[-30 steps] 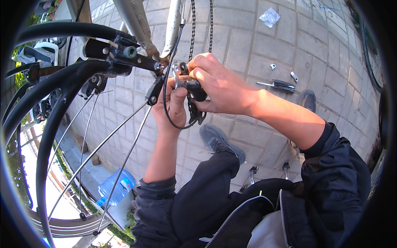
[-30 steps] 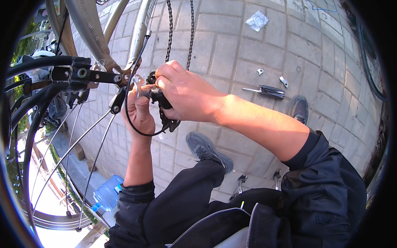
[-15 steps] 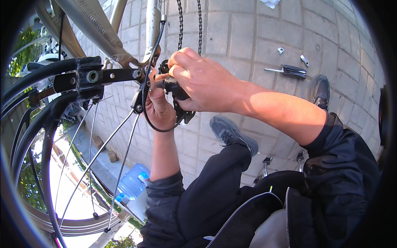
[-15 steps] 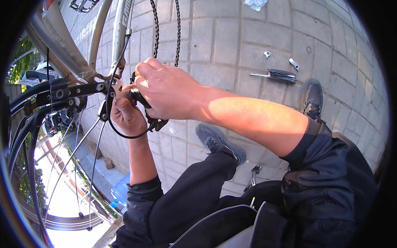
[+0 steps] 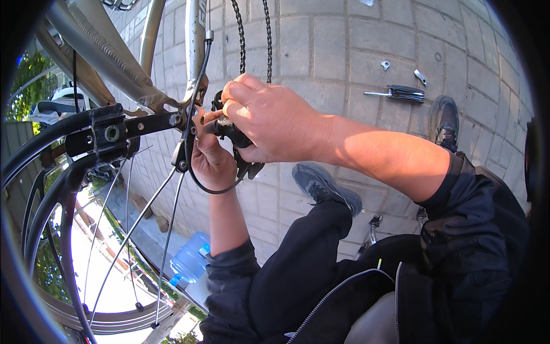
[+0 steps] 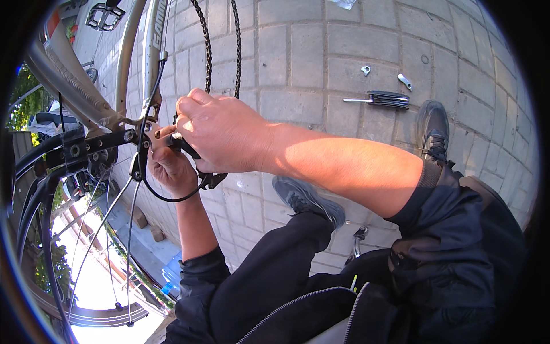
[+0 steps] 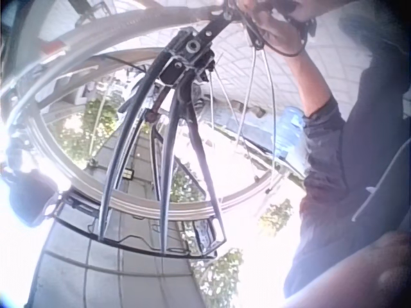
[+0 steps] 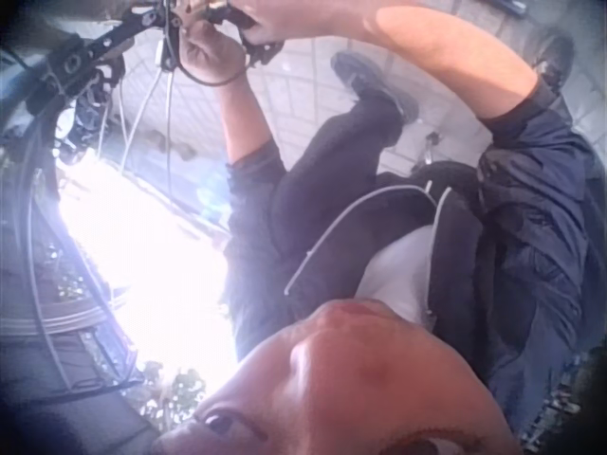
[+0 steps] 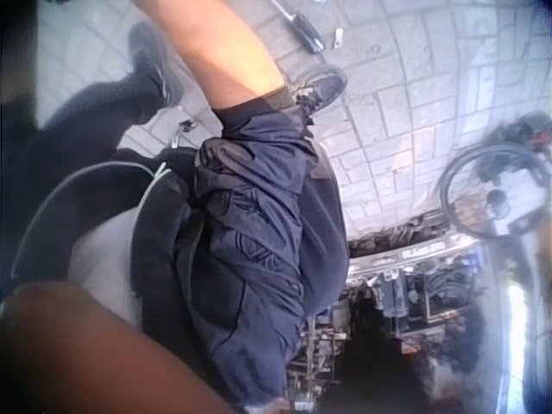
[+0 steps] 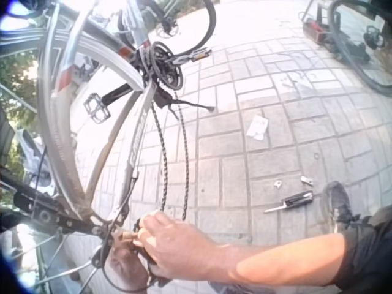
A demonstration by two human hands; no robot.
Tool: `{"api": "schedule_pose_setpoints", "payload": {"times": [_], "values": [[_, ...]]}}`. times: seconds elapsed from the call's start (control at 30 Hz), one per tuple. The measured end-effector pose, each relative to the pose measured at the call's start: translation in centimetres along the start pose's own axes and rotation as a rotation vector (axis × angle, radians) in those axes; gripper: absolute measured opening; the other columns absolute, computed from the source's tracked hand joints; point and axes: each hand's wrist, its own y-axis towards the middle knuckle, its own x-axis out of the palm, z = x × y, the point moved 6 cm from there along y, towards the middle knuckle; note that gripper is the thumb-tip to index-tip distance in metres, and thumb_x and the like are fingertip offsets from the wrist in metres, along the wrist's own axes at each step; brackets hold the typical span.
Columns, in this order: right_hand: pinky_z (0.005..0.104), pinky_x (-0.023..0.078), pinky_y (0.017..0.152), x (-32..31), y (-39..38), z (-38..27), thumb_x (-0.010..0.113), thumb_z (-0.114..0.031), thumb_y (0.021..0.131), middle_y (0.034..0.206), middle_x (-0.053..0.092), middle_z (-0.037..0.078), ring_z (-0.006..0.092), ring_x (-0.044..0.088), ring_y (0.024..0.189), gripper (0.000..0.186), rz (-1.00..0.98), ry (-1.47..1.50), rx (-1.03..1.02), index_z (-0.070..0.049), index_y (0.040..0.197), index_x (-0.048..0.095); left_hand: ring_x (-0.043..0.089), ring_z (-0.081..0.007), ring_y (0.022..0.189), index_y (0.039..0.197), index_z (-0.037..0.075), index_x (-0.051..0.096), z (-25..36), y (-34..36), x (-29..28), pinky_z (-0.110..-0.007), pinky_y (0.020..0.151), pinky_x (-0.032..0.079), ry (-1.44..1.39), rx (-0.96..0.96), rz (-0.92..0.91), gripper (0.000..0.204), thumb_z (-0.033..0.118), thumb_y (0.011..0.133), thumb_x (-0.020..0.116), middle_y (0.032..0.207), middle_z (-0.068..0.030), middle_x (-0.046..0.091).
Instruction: The person installs a rear derailleur onto a bicycle frame, aligns the chain, and tightens the mounting bolt using a multi-tool. The person then adjusts the derailleur cable and makes fine adjustments to the derailleur screws.
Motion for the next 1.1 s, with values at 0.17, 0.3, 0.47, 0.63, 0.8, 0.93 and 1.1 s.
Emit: {"api": "schedule_pose_setpoints", "payload": {"times": [0.17,0.3,0.47,0.63,0.8,0.93,1.1], "values": [[0.0379,0.053,0.087,0.1,0.0,0.0,0.076,-0.022,0.064,0.111,0.058,0.013,0.0281,0.054,0.111,0.042,0.01,0.015,0.002,0.003,0.096,0.065,0.058,-0.0211,0.101,0.109,-0.002,0.061,-0.1,0.4,-0.6,-0.034,0.083,0.046,-0.009,0.073,0.052,0.063,0.058,0.09,0.056,0.11,-0.0096,0.055],[0.038,0.054,0.085,0.3,0.0,0.0,0.075,-0.022,0.064,0.111,0.058,0.013,0.0282,0.054,0.11,0.041,0.018,0.024,0.017,0.003,0.095,0.066,0.061,-0.0231,0.1,0.111,-0.002,0.062,0.7,0.5,0.2,-0.037,0.088,0.047,-0.031,0.167,0.089,0.054,0.049,0.094,0.056,0.108,-0.0136,0.062],[0.0374,0.055,0.082,0.3,0.1,0.1,0.074,-0.02,0.063,0.11,0.059,0.014,0.0282,0.055,0.109,0.039,0.059,0.044,0.013,0.004,0.093,0.065,0.064,-0.0232,0.096,0.112,-0.002,0.062,1.3,0.5,0.4,-0.038,0.091,0.048,-0.085,0.166,0.057,0.046,0.041,0.097,0.056,0.101,-0.0155,0.069],[0.0365,0.055,0.081,0.3,0.0,-0.1,0.073,-0.018,0.062,0.109,0.059,0.014,0.028,0.055,0.107,0.037,0.078,0.057,0.027,0.005,0.091,0.065,0.064,-0.0215,0.096,0.111,-0.002,0.064,1.4,0.3,-0.1,-0.038,0.09,0.048,-0.038,0.13,0.065,0.043,0.039,0.097,0.056,0.097,-0.0148,0.07],[0.0358,0.055,0.074,0.5,-0.1,-0.2,0.072,-0.014,0.062,0.104,0.058,0.014,0.0286,0.057,0.1,0.03,0.146,0.068,0.015,0.004,0.082,0.06,0.065,-0.0218,0.097,0.113,-0.001,0.063,1.7,0.5,-0.4,-0.039,0.093,0.047,0.062,0.161,0.047,0.04,0.035,0.098,0.056,0.098,-0.0146,0.07],[0.0358,0.055,0.072,0.5,-0.1,-0.2,0.071,-0.012,0.061,0.101,0.057,0.015,0.0291,0.056,0.098,0.027,0.138,0.081,0.058,0.005,0.078,0.059,0.065,-0.0224,0.096,0.111,0.0,0.065,2.3,0.5,-0.2,-0.041,0.093,0.047,0.027,0.136,0.048,0.038,0.035,0.098,0.056,0.099,-0.0145,0.07],[0.0355,0.053,0.077,0.3,-0.2,-0.5,0.072,-0.012,0.06,0.101,0.057,0.015,0.0286,0.054,0.101,0.03,0.177,0.044,0.089,0.007,0.081,0.062,0.065,-0.0207,0.092,0.106,0.001,0.065,2.3,0.6,-0.5,-0.038,0.088,0.048,0.098,0.174,0.057,0.037,0.036,0.097,0.057,0.094,-0.0133,0.071]]}}
